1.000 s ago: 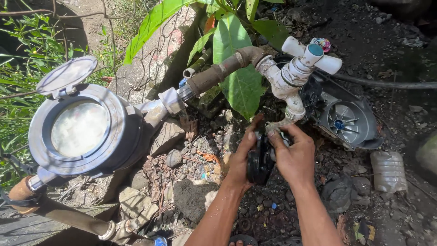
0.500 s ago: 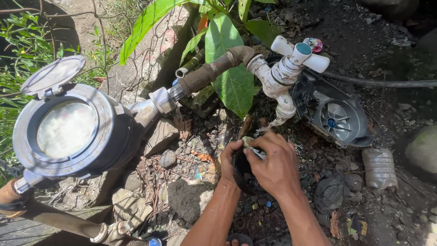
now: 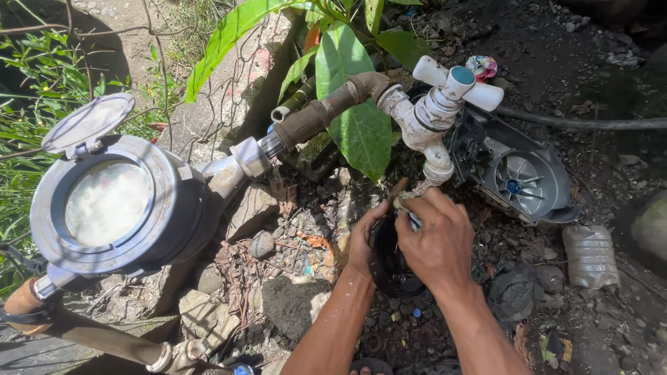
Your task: Cleaning a motorcycle engine part using a rag and water from an outdoor tap
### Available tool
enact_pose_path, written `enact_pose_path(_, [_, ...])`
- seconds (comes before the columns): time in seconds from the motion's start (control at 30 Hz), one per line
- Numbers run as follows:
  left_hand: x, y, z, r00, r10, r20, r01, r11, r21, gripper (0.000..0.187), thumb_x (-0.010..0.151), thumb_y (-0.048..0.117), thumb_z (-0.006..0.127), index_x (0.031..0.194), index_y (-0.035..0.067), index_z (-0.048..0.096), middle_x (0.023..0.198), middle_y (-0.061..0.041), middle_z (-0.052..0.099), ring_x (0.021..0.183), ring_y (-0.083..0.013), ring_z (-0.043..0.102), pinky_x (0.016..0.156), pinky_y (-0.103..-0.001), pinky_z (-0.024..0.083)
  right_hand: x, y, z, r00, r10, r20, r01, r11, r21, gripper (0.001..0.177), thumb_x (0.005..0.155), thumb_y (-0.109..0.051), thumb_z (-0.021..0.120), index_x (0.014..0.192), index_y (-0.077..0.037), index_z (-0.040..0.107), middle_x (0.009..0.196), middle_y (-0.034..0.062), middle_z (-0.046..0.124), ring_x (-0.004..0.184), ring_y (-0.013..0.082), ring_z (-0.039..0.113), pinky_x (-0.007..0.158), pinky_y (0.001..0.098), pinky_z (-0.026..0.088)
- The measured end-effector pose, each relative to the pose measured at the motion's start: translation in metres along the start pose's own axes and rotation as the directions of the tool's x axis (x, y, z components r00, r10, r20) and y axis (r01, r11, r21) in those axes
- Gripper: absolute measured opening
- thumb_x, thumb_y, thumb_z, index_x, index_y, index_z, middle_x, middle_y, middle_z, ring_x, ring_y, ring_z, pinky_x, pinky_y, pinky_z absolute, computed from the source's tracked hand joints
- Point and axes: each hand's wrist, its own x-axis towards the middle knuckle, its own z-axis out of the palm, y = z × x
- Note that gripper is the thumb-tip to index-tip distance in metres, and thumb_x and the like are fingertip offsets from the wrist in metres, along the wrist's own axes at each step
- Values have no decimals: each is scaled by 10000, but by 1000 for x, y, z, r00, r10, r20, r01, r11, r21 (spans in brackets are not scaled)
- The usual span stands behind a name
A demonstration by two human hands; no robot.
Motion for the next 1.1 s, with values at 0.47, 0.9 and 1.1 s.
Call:
enact_pose_path(0.47, [-19,8,22,986,-1,-164,14,996,83,393,918,255,670,1245,40,709,1028,-173,766,891,-293,759,864,-424,618,-3,-8,-1,980,-179,80,184,982,-46,60,870,-150,701,878,-132,758,792,36,610,772,270,665,671,381,520])
enact_pose_path(0.9, [-43,13,63,978,168,-125,-136,964,228,360,756,99,753,1113,77,717,976,-154,697,883,-271,711,855,-399,588,10,-13,-8,971,215,102,-216,976,-6,126,900,-126,708,984,-33,698,878,145,620,916,421,681,792,577,558])
enact_pose_path(1.1, [-27,8,41,959,218,-184,-143,925,351,514,711,57,741,1220,5,693,1061,-235,692,926,-328,708,892,-456,565,19,0,-24,965,157,211,-158,987,-12,103,862,-159,753,902,-117,669,936,68,662,976,369,706,836,569,566])
